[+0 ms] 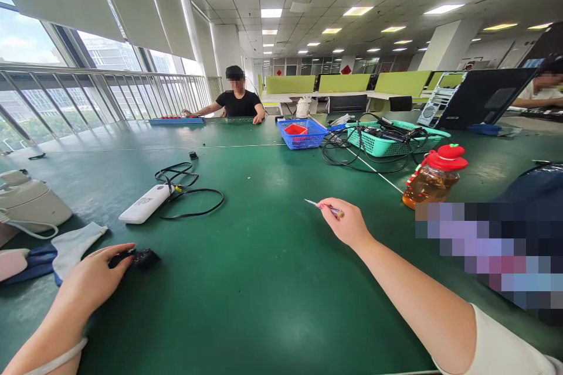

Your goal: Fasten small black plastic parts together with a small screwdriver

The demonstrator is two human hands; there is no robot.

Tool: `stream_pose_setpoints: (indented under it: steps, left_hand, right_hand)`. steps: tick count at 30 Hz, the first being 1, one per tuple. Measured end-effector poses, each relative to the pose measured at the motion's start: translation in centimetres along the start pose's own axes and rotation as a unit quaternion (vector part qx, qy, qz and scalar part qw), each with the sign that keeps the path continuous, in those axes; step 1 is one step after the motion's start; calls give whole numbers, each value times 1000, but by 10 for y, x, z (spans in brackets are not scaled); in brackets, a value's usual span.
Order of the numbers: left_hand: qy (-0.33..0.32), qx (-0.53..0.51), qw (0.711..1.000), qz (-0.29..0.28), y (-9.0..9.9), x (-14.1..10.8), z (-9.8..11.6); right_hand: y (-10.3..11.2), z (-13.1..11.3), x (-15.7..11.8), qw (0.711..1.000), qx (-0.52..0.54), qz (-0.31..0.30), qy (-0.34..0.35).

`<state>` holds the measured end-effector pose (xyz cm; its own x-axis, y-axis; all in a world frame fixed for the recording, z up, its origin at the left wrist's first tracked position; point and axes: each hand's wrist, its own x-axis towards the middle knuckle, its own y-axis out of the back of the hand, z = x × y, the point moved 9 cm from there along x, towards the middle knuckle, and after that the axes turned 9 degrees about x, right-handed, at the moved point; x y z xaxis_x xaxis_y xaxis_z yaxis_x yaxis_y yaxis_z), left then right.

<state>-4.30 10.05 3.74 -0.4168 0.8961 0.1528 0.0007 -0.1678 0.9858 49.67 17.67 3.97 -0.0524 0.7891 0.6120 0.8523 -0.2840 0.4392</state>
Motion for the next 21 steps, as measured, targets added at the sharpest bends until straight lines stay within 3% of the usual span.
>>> stream_pose_setpoints:
  steps: [3, 6, 11, 21]
  left_hand:
    - [5, -118, 992, 51, 11, -6, 1]
    - [-62, -202, 972, 105, 23, -15, 14]
    - [-178, -119, 976, 24, 4, -23, 45]
    - [-172, -44, 984, 21, -3, -17, 45]
  right_hand:
    - [0, 0, 0, 1000, 1, 2, 4]
    - [1, 0, 0, 1000, 3, 2, 3]
    - [2, 2, -1, 1000, 4, 3, -5]
    - [1, 3, 1, 1000, 10, 2, -3]
